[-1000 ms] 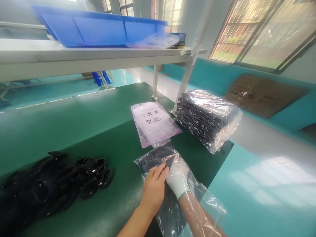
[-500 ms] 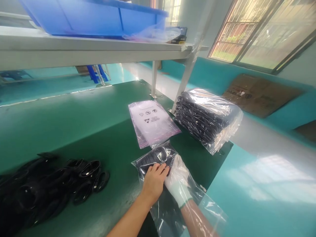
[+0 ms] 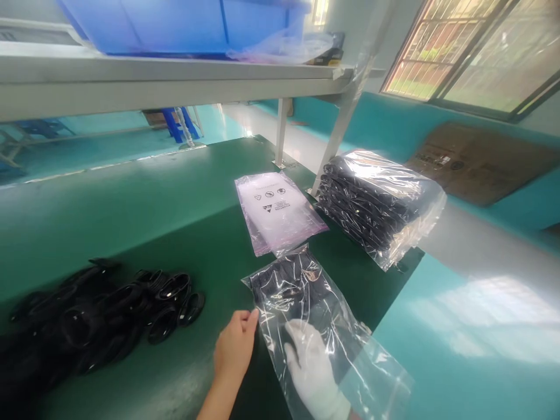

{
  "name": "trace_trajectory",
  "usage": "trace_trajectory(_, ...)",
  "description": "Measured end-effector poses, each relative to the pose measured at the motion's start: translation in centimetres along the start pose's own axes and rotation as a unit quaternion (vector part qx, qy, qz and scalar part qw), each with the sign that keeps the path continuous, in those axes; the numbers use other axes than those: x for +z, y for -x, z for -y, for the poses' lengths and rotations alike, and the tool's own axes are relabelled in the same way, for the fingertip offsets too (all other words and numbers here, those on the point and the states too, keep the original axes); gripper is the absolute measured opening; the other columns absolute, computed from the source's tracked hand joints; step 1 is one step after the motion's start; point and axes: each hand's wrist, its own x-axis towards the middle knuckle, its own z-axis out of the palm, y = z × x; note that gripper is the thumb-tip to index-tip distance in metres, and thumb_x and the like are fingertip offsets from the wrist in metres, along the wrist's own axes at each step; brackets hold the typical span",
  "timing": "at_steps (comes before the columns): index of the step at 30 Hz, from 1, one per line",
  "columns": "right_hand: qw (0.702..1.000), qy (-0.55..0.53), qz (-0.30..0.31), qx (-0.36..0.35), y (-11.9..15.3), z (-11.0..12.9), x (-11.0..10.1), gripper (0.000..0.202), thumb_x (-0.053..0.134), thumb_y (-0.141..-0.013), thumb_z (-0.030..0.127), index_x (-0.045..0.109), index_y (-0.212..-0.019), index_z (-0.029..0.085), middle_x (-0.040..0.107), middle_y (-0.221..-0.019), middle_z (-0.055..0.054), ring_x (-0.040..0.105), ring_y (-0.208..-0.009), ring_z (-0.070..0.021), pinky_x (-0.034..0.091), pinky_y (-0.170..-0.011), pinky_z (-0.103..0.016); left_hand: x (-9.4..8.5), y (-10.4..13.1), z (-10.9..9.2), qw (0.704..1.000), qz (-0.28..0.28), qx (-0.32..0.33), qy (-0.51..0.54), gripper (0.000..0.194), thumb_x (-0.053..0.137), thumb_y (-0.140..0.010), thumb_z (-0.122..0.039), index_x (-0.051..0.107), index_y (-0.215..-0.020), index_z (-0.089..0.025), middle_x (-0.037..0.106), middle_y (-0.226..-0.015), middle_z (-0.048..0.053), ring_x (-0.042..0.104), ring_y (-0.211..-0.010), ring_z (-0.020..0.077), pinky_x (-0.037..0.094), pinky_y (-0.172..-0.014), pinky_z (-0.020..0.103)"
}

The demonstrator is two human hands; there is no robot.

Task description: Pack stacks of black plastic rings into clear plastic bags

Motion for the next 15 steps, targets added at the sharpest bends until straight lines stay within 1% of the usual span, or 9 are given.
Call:
trace_trajectory(1,1.0,-0.004,0.019,-0.008,0.0,0.1,0.5,0.037,0.036,-0.086,0.026,0.052,-0.118,0.021,0.056,-0.118,-0.008,0.051,-0.109,-0.0221,0.043,-0.092,-0.04,0.2,0.0,0.3,0.998,0.048,-0.014,0.026,0.043,0.034,-0.08,-0.057,0.057,-0.081,-0.021,0.067,-0.073,0.001,0.062,-0.063,0.0174,0.042,-0.057,0.027)
trace_trajectory(2,1.0,-0.002,0.03,-0.009,-0.2,0.2,1.0,0.038,0.035,-0.085,0.025,0.052,-0.119,0.021,0.055,-0.119,-0.007,0.051,-0.109,-0.0219,0.044,-0.092,-0.039,0.5,-0.1,0.4,0.995,0.083,-0.015,0.048,0.044,0.034,-0.079,-0.058,0.056,-0.075,-0.021,0.066,-0.068,0.0,0.061,-0.059,0.0163,0.042,-0.056,0.026)
trace_trajectory(4,0.999,0.011,0.044,0.006,-0.8,0.2,1.6,0.041,0.036,-0.085,0.026,0.049,-0.123,0.02,0.053,-0.123,-0.008,0.049,-0.112,-0.023,0.042,-0.094,-0.041,1.4,-0.5,0.4,0.991,0.112,-0.003,0.071,0.041,0.037,-0.077,-0.057,0.054,-0.069,-0.021,0.065,-0.062,-0.001,0.06,-0.054,0.0147,0.04,-0.053,0.024)
trace_trajectory(7,0.997,0.028,0.055,0.04,-1.5,0.1,1.6,0.046,0.038,-0.082,0.025,0.044,-0.128,0.019,0.05,-0.126,-0.009,0.044,-0.117,-0.0247,0.039,-0.098,-0.042,2.4,-1.1,0.5,0.991,0.112,0.023,0.072,0.031,0.041,-0.077,-0.048,0.052,-0.066,-0.021,0.065,-0.062,-0.002,0.06,-0.052,0.0125,0.039,-0.052,0.021)
trace_trajectory(9,0.996,0.031,0.062,0.048,-1.7,0.2,1.5,0.047,0.039,-0.081,0.023,0.044,-0.128,0.019,0.048,-0.129,-0.009,0.043,-0.119,-0.0245,0.037,-0.099,-0.041,2.7,-1.4,0.8,0.99,0.112,0.033,0.073,0.028,0.041,-0.078,-0.043,0.051,-0.065,-0.02,0.065,-0.063,-0.002,0.06,-0.052,0.0114,0.038,-0.051,0.021)
trace_trajectory(12,0.995,0.032,0.075,0.049,-2.0,0.6,1.5,0.048,0.04,-0.078,0.021,0.047,-0.126,0.02,0.045,-0.131,-0.008,0.044,-0.117,-0.0247,0.036,-0.099,-0.041,2.9,-1.6,1.4,0.99,0.114,0.037,0.08,0.031,0.04,-0.079,-0.044,0.051,-0.063,-0.02,0.064,-0.062,-0.001,0.06,-0.053,0.0121,0.039,-0.052,0.021)
trace_trajectory(15,0.994,0.024,0.072,0.076,-2.3,0.9,1.9,0.05,0.04,-0.077,0.022,0.046,-0.126,0.02,0.047,-0.13,-0.008,0.045,-0.116,-0.0266,0.036,-0.099,-0.043,2.9,-1.6,1.4,0.989,0.115,0.044,0.087,0.032,0.04,-0.079,-0.044,0.05,-0.061,-0.02,0.063,-0.057,-0.001,0.06,-0.053,0.0135,0.039,-0.053,0.022)
